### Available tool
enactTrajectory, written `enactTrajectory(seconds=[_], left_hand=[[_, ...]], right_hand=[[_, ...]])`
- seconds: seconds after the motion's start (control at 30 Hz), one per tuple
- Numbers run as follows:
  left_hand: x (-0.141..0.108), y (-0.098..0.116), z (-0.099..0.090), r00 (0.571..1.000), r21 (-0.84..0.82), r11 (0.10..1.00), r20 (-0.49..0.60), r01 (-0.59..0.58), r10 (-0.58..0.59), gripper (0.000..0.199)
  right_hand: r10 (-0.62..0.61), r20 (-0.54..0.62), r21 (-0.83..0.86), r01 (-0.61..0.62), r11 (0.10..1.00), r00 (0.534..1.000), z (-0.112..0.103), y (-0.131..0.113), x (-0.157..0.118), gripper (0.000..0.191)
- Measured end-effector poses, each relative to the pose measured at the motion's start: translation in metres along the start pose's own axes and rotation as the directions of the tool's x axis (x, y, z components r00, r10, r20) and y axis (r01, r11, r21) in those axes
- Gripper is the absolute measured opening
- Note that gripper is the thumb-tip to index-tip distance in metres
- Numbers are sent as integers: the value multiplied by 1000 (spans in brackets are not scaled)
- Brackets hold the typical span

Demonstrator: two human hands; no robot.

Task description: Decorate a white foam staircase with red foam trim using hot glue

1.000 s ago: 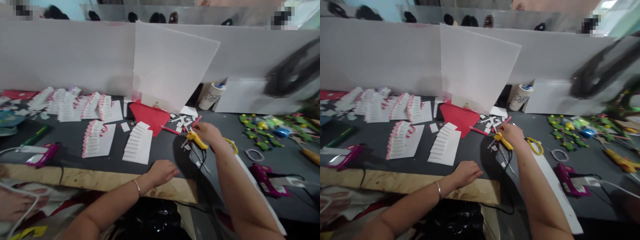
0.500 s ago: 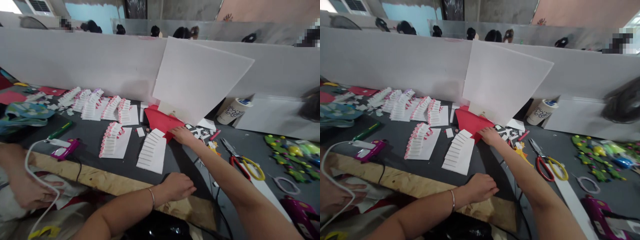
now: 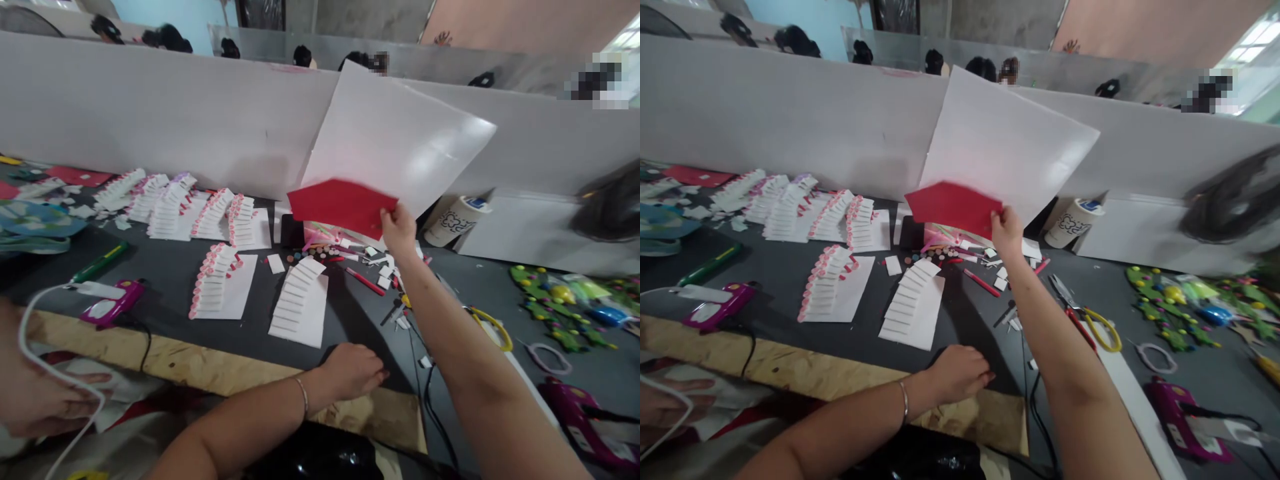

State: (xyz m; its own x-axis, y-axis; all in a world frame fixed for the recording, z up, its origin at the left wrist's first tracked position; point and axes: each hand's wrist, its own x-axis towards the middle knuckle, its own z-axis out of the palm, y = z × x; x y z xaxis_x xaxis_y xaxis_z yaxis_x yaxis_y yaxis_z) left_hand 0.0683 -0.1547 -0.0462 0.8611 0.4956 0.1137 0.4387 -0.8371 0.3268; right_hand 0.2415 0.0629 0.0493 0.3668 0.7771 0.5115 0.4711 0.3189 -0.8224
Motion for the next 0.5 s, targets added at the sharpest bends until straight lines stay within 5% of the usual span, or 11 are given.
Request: enactTrajectory(seconds=[0.17,0.33,0.4,0.5], left_hand=[[0,-3,1,999,-39,999,-11,36,-37,28],[1,-5,0,989,-277,954,-63,110,-132,19],[1,-6,-3,966,-475,860,-75,184,-247,19],[0,-8,-14,871,-779,563,-46,276,-489,23]], right_hand=[[125,-89,422,-76,904,988,-44,-31,10,17],[345,117,415,-361,835,931,-101,-45,-50,28],[439,202,362,-483,797,876,-121,-48,-85,35],[542,243,336,-594,731,804,-148,-53,-138,47]])
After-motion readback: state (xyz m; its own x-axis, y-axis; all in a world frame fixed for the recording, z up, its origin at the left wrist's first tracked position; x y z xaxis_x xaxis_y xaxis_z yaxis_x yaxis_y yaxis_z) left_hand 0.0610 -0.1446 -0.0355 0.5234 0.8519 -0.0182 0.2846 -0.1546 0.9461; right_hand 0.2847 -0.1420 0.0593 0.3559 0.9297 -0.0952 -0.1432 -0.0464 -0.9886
